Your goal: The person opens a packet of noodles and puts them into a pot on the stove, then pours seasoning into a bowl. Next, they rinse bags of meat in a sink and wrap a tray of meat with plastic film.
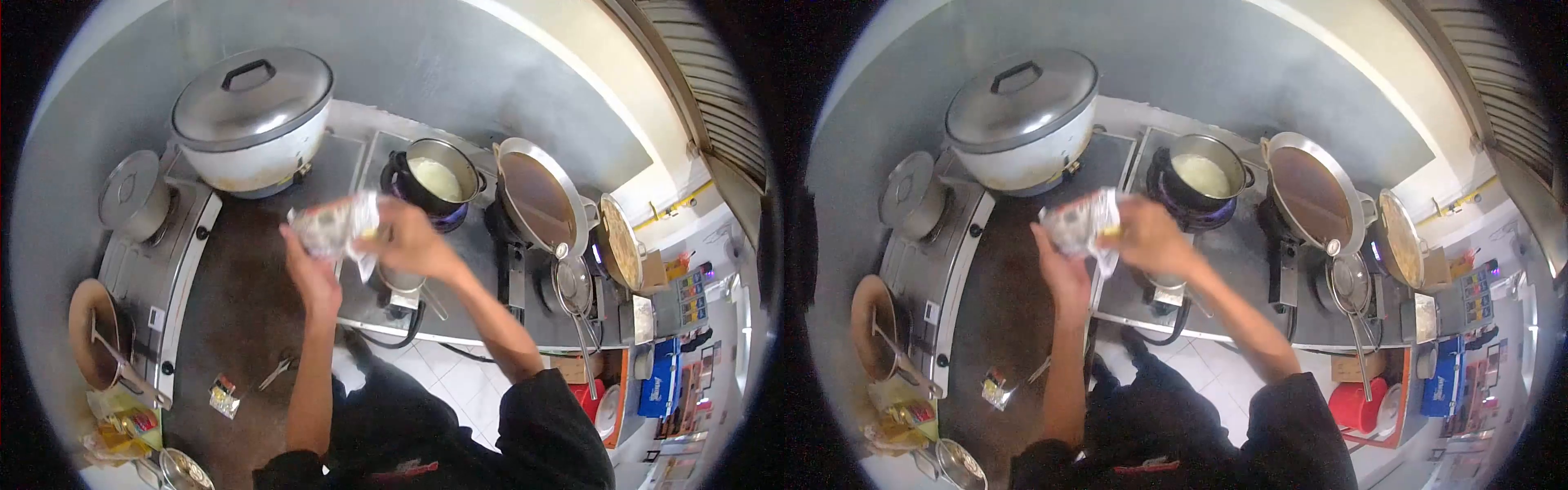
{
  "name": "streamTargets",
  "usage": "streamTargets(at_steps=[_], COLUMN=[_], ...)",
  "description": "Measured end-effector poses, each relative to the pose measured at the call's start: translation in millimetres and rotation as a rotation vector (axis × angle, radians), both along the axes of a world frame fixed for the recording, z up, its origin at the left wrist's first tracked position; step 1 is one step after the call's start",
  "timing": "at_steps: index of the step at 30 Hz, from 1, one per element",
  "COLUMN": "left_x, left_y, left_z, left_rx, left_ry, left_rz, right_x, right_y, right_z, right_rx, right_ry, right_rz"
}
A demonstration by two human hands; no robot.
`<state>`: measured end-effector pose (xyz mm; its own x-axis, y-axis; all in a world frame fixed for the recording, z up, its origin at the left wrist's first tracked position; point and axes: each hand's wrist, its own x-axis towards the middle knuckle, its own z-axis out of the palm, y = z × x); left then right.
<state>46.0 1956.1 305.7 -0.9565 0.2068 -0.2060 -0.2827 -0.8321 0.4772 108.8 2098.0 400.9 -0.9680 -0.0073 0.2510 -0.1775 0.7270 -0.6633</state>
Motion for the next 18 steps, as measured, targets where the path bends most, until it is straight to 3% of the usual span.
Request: streamTargets(at_steps=[2, 4, 6, 8, 12, 16, 18], left_x=[-21.8, -51.0, -76.1, -100.6, -123.4, -114.4, -124.1], left_y=[60.5, 117.6, 176.5, 217.5, 257.1, 269.3, 271.1], left_z=[19.6, 29.5, 32.3, 25.4, 10.2, 9.8, -13.2], left_rx=[-0.148, -0.07, -0.058, -0.198, -0.464, -0.378, -0.256], left_ry=[0.12, 0.124, 0.01, 0.07, -0.038, -0.16, -0.194], left_rz=[-0.033, -0.123, -0.054, 0.05, 0.177, 0.211, 0.255], right_x=[-7.6, -27.7, -42.8, -46.3, -62.8, -76.9, -76.5], right_y=[48.3, 109.1, 174.3, 214.2, 290.1, 350.2, 357.4], right_z=[29.9, 32.5, 34.7, 56.3, 55.2, 32.9, 20.1], right_rx=[-0.174, -0.008, -0.152, -0.14, -0.191, -0.109, -0.037], right_ry=[-0.085, -0.059, -0.236, -0.359, -0.461, -0.581, -0.531], right_rz=[-0.105, -0.16, -0.123, -0.315, -0.432, -0.518, -0.437])
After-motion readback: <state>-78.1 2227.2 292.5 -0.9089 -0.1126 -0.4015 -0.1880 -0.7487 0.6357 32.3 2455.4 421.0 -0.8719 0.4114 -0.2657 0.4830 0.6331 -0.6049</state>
